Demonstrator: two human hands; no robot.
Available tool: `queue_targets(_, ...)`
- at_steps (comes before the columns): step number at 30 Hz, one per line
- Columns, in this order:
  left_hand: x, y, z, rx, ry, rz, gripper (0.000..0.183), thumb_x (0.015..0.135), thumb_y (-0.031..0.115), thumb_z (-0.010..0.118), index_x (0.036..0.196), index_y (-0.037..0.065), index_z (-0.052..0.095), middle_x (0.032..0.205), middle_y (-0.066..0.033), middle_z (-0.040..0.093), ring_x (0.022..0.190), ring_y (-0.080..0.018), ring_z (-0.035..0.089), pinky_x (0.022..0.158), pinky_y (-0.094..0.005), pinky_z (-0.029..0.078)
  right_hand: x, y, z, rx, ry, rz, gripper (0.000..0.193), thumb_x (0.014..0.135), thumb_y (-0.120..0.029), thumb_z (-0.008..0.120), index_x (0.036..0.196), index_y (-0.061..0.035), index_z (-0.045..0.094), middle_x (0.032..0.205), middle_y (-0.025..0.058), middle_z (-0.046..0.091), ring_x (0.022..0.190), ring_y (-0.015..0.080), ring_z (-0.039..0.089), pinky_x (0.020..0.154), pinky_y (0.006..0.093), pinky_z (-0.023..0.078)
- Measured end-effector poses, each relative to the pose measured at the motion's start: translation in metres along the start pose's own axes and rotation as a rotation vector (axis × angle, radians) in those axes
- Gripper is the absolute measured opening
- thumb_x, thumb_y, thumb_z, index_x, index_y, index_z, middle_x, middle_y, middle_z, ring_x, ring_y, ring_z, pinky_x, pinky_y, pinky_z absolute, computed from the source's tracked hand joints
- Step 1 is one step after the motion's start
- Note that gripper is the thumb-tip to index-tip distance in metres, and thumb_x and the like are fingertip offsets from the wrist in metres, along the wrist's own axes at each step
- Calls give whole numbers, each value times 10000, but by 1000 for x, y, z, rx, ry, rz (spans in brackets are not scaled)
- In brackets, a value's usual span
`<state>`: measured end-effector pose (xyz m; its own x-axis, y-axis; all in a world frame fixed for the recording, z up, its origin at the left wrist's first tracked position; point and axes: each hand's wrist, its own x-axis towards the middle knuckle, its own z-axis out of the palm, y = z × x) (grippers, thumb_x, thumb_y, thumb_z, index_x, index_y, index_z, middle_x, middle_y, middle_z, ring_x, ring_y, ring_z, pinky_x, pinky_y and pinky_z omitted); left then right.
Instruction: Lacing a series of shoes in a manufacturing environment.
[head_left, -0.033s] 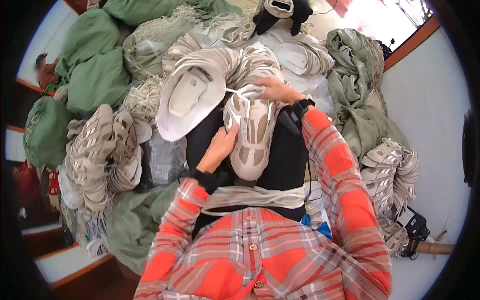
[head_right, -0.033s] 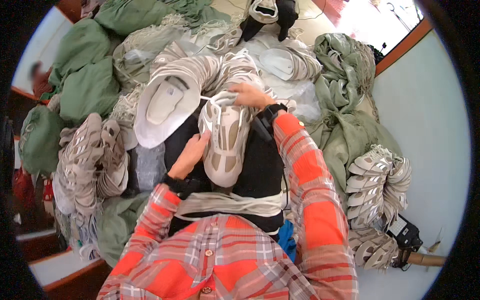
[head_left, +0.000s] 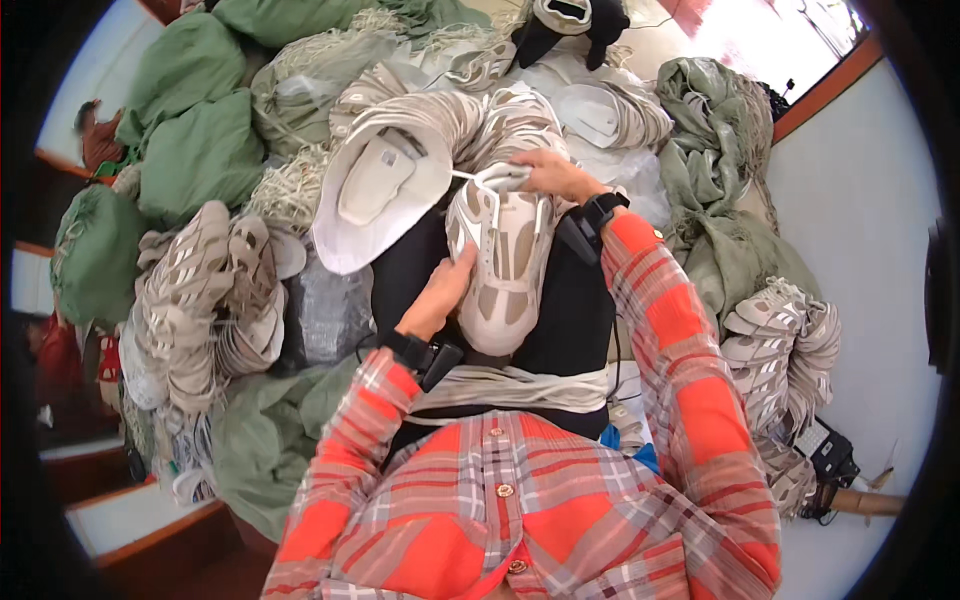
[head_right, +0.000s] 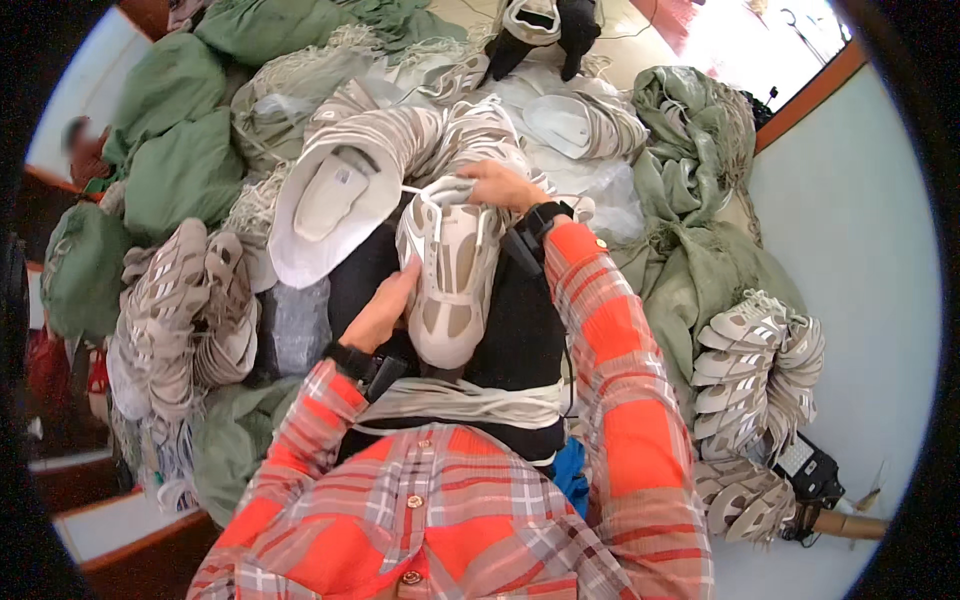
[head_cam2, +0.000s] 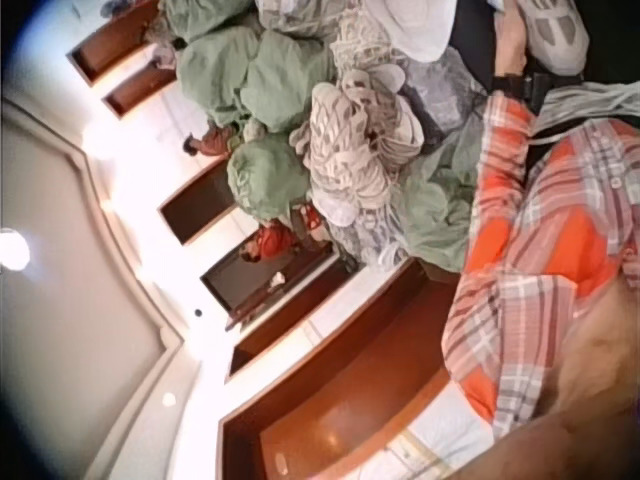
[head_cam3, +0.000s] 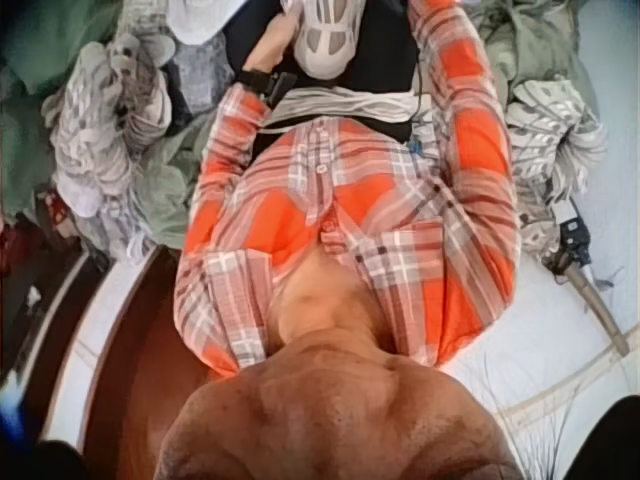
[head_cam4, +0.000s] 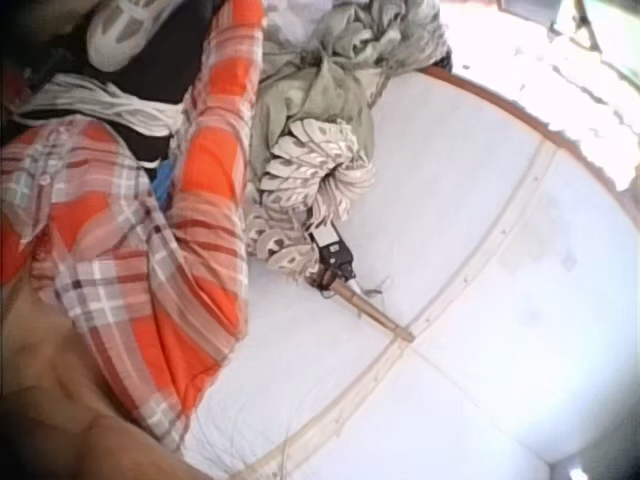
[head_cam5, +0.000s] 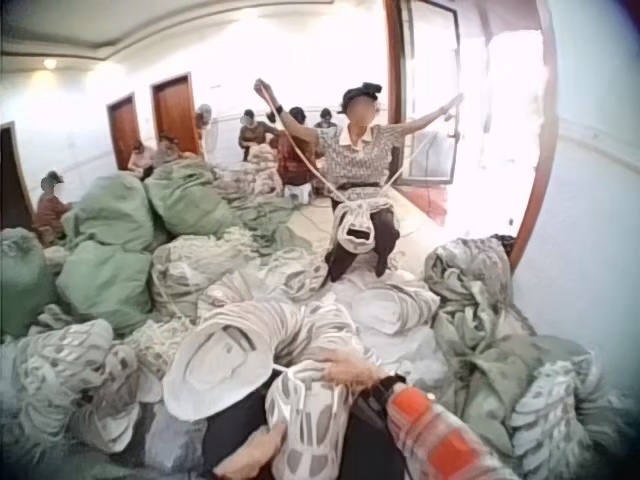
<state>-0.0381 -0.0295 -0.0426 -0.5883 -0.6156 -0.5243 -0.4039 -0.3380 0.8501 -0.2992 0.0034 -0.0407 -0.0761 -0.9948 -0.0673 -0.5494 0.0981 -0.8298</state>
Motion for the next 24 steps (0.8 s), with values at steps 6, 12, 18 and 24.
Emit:
queue_targets(6, -16, 41, -25, -551, -358, -256, 339, 903, 162, 540, 1146, -74, 543, 1079, -170, 633, 937, -255, 637, 867, -407, 511, 10, 23, 6, -193, 252, -84, 356, 792, -242, 535, 1072, -42, 624, 986, 232, 627, 936, 342, 600, 797, 377, 449)
queue_targets(12, 5, 121, -38, 253, -93, -54, 298, 881, 183, 574, 984, -95, 604, 877, -146, 668, 697, -231, 655, 604, -352, 540, 5, 0, 20, 95, 300, 58, 352, 790, -279, 556, 1018, -23, 638, 934, 209, 654, 896, 317, 623, 784, 373, 457)
queue_targets(18, -22, 49, -37, 826, -169, 587, 413, 894, 284, 522, 938, -121, 592, 756, -210, 639, 665, -250, 636, 550, -404, 483, -27, -13, 4, -197, 218, -113, 365, 763, -237, 557, 1068, -45, 613, 943, 202, 649, 924, 361, 609, 803, 400, 468)
queue_targets(24, -66, -12, -30, 632, 137, 233, 395, 964, 272, 387, 823, -58, 553, 813, -283, 577, 759, -397, 580, 638, -468, 423, -60, -61, 27, -412, 190, -68, 308, 735, -112, 514, 1028, -26, 548, 876, 253, 626, 876, 426, 596, 743, 490, 472)
